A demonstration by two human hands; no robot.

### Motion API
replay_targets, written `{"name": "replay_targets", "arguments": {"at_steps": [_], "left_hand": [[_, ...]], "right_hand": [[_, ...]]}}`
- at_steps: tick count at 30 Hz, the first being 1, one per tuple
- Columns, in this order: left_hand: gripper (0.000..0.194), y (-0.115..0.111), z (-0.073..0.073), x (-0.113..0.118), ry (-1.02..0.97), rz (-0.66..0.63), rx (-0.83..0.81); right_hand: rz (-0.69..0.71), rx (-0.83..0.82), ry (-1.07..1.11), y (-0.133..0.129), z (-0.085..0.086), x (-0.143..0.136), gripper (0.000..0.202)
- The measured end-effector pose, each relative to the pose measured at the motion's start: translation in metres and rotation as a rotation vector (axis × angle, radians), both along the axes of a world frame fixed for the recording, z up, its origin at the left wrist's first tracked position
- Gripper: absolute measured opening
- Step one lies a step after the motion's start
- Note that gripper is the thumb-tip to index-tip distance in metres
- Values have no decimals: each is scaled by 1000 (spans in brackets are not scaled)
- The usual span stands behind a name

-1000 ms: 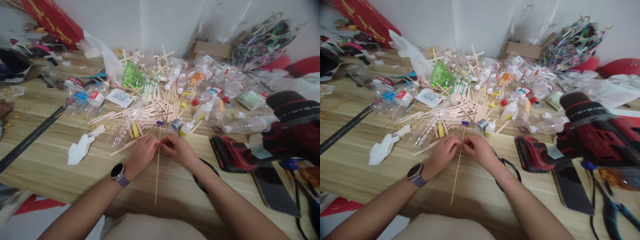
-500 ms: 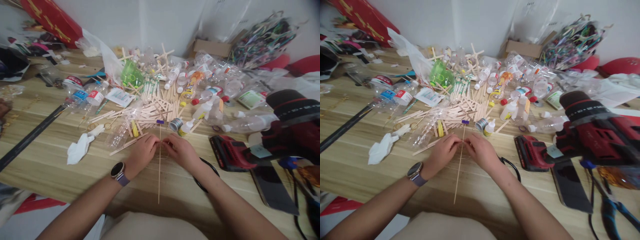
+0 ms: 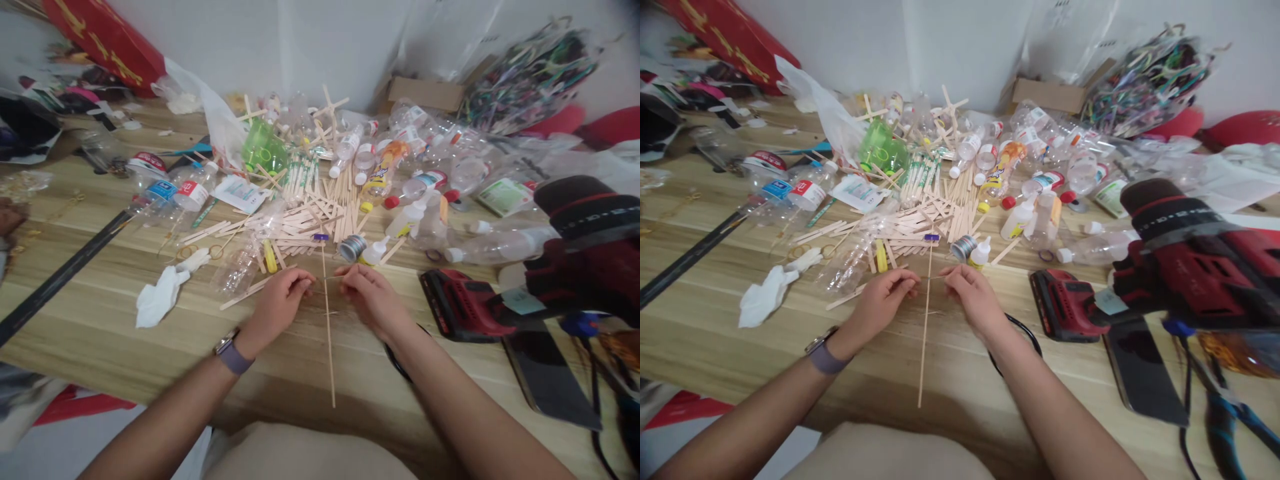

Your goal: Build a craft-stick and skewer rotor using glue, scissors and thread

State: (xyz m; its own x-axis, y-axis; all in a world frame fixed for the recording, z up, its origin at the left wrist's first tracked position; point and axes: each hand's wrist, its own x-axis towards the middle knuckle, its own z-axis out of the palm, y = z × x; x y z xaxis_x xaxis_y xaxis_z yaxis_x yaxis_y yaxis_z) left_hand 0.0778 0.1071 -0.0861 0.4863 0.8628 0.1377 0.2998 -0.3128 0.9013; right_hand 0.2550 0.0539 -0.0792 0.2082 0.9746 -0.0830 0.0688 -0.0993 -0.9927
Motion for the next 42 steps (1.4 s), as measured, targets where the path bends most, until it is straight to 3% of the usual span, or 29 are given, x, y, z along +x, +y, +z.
{"name": "replay_targets", "arguments": {"at_steps": [4, 8, 16, 22, 31, 42], "left_hand": [[32, -4, 0, 7, -120, -23, -123], [48, -3, 4, 11, -126, -62, -138], [19, 1, 28, 9, 134, -193, 83], [16, 3, 25, 12, 173, -281, 60], [23, -9, 24, 16, -9, -215, -138], [28, -11, 42, 21, -215, -141, -192]], "right_hand": [[-28, -28, 296, 6, 3, -11, 27], [-15, -65, 438, 10, 4, -16, 29], [73, -71, 350, 12, 7, -14, 15], [149, -50, 328, 12, 8, -17, 13], [148, -22, 454, 6, 24, -27, 18], [177, 13, 564, 3, 46, -26, 20]]}}
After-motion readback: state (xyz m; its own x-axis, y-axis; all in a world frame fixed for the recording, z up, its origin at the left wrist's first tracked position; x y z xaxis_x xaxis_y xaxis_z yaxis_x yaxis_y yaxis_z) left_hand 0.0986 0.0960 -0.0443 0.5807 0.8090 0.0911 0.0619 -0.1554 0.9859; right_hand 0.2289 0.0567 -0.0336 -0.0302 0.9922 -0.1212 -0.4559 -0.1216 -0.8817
